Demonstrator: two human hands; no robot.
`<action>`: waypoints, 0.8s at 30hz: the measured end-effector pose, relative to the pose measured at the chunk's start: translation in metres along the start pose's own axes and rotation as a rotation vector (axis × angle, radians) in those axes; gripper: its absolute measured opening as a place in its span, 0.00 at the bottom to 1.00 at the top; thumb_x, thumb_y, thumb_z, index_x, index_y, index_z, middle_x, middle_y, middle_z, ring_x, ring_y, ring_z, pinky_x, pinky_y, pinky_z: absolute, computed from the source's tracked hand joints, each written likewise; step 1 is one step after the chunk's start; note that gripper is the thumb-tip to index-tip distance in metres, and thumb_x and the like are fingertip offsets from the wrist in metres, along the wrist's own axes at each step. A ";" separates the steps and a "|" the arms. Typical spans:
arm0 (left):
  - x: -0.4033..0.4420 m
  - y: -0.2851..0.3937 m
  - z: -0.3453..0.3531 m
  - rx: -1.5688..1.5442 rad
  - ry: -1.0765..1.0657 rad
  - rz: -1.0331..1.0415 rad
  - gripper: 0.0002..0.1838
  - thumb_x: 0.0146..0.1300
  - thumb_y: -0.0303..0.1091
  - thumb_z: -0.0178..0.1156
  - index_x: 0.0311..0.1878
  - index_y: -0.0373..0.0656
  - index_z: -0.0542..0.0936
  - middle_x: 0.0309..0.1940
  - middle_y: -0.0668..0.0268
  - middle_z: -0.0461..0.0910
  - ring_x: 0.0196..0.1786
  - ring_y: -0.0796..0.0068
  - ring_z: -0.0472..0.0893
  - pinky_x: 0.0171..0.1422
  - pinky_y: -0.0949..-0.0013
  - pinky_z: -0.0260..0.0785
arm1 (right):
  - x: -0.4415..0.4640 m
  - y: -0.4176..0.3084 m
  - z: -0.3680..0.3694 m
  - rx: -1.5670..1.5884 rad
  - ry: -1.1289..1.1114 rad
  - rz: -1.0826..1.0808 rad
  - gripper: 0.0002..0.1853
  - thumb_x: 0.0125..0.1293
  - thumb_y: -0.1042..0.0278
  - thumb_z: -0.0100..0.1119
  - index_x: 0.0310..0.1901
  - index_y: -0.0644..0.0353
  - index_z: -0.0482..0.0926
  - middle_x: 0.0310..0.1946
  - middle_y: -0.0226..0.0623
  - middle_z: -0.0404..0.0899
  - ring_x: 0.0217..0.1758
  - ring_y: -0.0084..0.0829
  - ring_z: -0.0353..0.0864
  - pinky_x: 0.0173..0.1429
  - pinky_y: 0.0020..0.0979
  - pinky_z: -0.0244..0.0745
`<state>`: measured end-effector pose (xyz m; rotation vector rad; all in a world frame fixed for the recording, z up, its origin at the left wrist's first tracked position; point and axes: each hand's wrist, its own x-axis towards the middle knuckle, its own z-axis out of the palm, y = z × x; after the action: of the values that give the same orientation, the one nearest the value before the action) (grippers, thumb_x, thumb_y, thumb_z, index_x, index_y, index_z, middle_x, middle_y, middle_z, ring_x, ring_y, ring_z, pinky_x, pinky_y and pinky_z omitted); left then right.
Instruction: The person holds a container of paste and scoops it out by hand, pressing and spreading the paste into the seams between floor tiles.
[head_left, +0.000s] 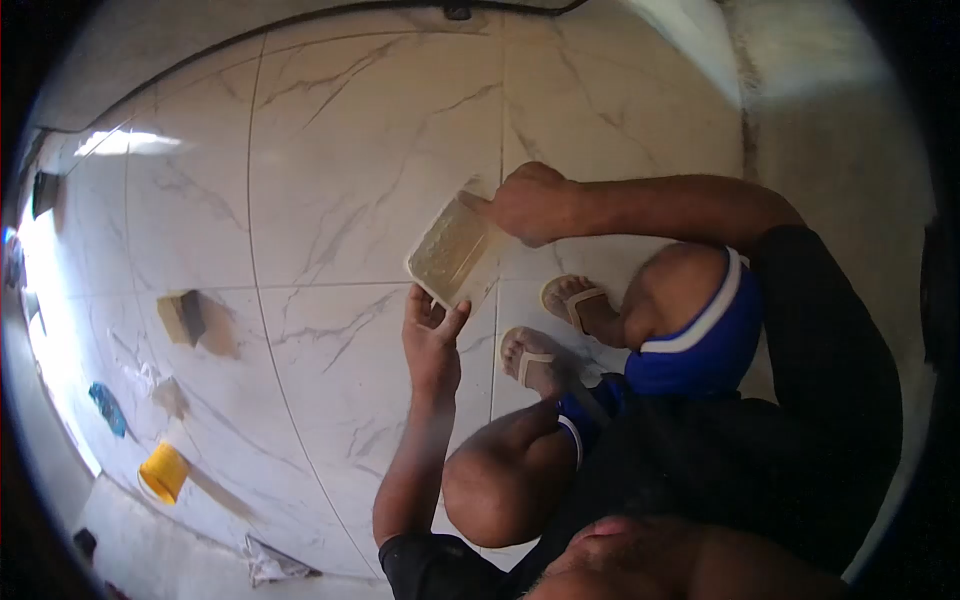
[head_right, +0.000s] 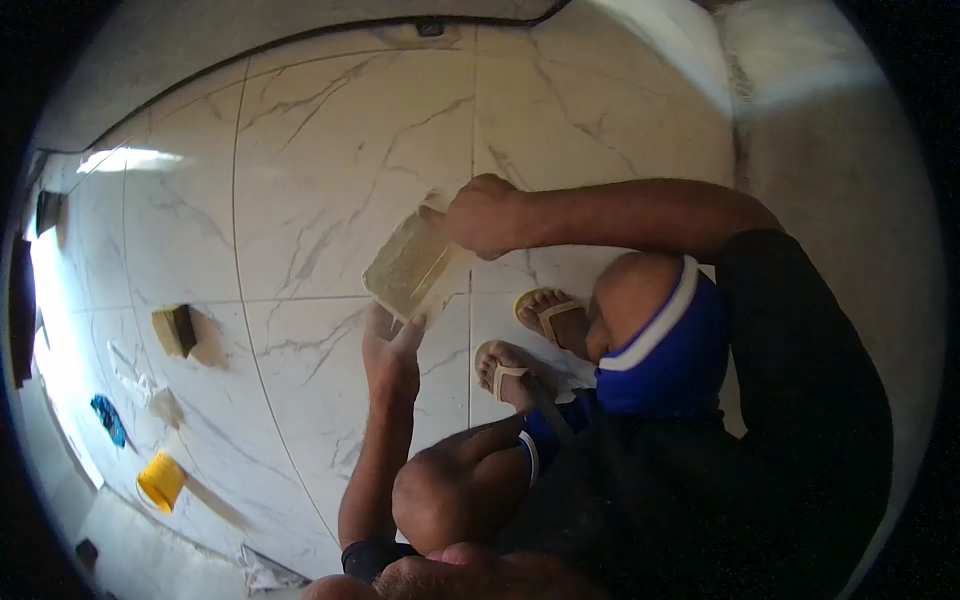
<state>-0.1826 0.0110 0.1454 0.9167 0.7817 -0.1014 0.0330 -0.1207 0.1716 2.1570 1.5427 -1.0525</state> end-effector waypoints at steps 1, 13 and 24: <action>0.001 0.001 -0.002 0.037 0.005 -0.009 0.37 0.60 0.18 0.66 0.72 0.32 0.64 0.65 0.55 0.73 0.66 0.63 0.75 0.70 0.62 0.69 | 0.008 0.003 0.007 0.003 0.009 -0.023 0.46 0.53 0.70 0.61 0.76 0.66 0.57 0.29 0.46 0.85 0.35 0.49 0.87 0.39 0.46 0.80; -0.003 -0.043 0.018 -0.079 0.146 -0.224 0.35 0.62 0.16 0.61 0.73 0.33 0.63 0.65 0.55 0.74 0.63 0.64 0.78 0.68 0.63 0.73 | 0.033 0.015 0.085 0.235 -0.193 -0.202 0.15 0.54 0.69 0.59 0.42 0.67 0.82 0.37 0.51 0.87 0.43 0.48 0.88 0.45 0.48 0.81; 0.020 -0.062 0.011 -0.084 0.163 -0.106 0.35 0.61 0.16 0.60 0.73 0.35 0.63 0.66 0.56 0.73 0.66 0.63 0.77 0.70 0.62 0.71 | 0.033 0.128 0.115 1.118 0.187 0.029 0.31 0.58 0.68 0.59 0.66 0.62 0.74 0.27 0.45 0.81 0.29 0.40 0.81 0.39 0.43 0.77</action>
<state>-0.1867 -0.0313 0.0944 0.8105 0.9792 -0.0860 0.1093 -0.2168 0.0463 2.9827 1.0405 -2.0888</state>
